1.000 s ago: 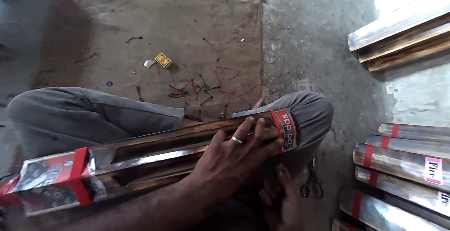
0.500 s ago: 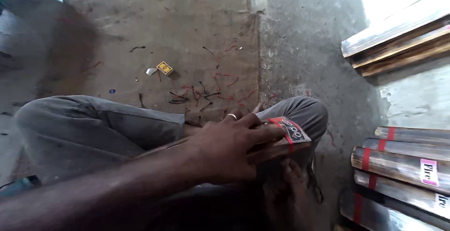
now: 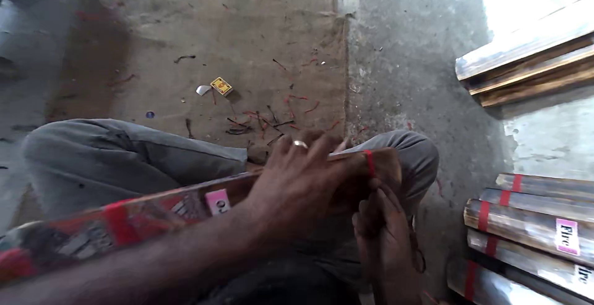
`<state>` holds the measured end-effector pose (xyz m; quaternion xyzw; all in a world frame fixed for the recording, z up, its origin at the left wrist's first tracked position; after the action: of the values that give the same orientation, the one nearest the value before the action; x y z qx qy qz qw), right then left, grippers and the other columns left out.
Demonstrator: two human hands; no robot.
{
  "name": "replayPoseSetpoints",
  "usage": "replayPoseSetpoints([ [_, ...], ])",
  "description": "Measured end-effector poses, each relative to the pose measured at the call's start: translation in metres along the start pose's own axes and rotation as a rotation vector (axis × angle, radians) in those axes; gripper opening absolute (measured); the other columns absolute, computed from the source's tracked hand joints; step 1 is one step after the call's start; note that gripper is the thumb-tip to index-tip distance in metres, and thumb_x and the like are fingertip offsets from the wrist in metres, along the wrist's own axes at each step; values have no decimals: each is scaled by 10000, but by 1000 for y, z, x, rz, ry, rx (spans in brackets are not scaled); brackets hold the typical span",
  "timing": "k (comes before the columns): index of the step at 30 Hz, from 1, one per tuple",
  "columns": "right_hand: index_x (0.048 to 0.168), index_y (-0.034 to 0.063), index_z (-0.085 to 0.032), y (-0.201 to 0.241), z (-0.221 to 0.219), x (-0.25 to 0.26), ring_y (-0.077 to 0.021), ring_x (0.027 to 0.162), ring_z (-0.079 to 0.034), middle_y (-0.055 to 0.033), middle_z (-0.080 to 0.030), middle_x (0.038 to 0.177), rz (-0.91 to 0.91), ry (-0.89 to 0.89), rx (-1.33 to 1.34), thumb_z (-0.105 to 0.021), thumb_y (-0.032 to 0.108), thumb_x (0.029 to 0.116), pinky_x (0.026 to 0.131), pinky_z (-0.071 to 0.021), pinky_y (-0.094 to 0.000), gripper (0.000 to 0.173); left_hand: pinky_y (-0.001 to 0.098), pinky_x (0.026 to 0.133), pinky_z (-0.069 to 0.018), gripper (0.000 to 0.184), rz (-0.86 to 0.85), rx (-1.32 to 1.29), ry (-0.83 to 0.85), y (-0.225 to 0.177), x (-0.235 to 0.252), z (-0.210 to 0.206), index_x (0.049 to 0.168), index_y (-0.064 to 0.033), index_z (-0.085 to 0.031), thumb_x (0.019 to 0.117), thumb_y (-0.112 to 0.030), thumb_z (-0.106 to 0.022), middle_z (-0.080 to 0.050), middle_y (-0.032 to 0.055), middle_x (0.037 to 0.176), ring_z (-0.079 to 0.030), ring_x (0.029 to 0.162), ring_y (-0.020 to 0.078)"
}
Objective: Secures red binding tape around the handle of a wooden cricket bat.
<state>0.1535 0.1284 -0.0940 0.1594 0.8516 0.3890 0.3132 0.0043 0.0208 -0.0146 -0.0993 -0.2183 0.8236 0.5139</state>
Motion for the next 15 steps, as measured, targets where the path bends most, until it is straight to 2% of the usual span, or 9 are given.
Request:
replayPoseSetpoints([
  [1,1194,134,-665,-1,-1,2,-41,469,-391,47,-398,594,-12,-13,-10,-498,238,1058,460,-388,-224,239,631,995,-432,527,-13,88,-37,-7,-9,-10,1446,-376,-549,938,-464,-659,-490,52,1525,-480,1358,350],
  [2,1190,144,-674,-2,-1,1,-43,469,-393,50,-390,587,-24,-41,-34,-507,235,1044,463,-393,-227,240,655,1020,-396,628,-5,163,-26,-14,-18,-25,1490,-320,-514,911,-486,-694,-423,59,1594,-417,1429,356],
  [3,1188,141,-673,-2,1,-3,-48,471,-397,48,-387,587,-38,-66,-55,-510,226,1039,470,-404,-234,237,651,1039,-376,734,20,226,4,-18,-27,-40,1559,-298,-423,901,-456,-706,-319,56,1664,-327,1500,344],
  [5,1192,86,-655,-3,8,-15,-47,458,-393,41,-396,593,-39,-105,-65,-513,177,1037,452,-400,-229,230,647,1036,-377,800,41,330,37,-21,-33,-61,1643,-287,-233,956,-259,-643,-148,81,1722,-185,1561,358],
  [7,1177,43,-645,-9,22,-31,-43,449,-399,41,-405,588,-39,-155,-104,-492,147,1040,435,-401,-222,230,673,1008,-387,800,49,350,41,-19,-32,-67,1650,-286,-196,976,-175,-611,-128,110,1722,-171,1555,406],
  [10,1157,66,-660,-20,44,-51,-46,444,-398,58,-400,573,-56,-236,-161,-480,154,1041,431,-404,-233,232,681,994,-401,766,54,329,88,-19,-29,-66,1652,-298,-178,1005,-258,-586,-134,152,1714,-178,1538,464],
  [12,1141,89,-667,-24,50,-57,-44,445,-405,62,-403,572,-61,-242,-115,-493,156,1033,436,-412,-236,215,663,977,-413,777,62,310,90,-16,-28,-65,1652,-331,-162,1001,-316,-586,-129,155,1715,-206,1529,463],
  [15,1150,101,-660,-27,54,-58,-45,452,-404,54,-405,581,-57,-209,-79,-503,170,1036,437,-398,-234,206,660,967,-438,866,83,256,114,-13,-26,-64,1651,-365,-131,952,-353,-642,-144,164,1708,-274,1504,456],
])
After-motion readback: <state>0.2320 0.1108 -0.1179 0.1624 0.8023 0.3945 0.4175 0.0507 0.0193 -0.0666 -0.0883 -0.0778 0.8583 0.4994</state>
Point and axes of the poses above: each hand's wrist, its own x-axis towards the middle knuckle, its own z-axis out of the back of the hand, y = z × x, the point moved 7 cm from there along x, towards the middle knuckle
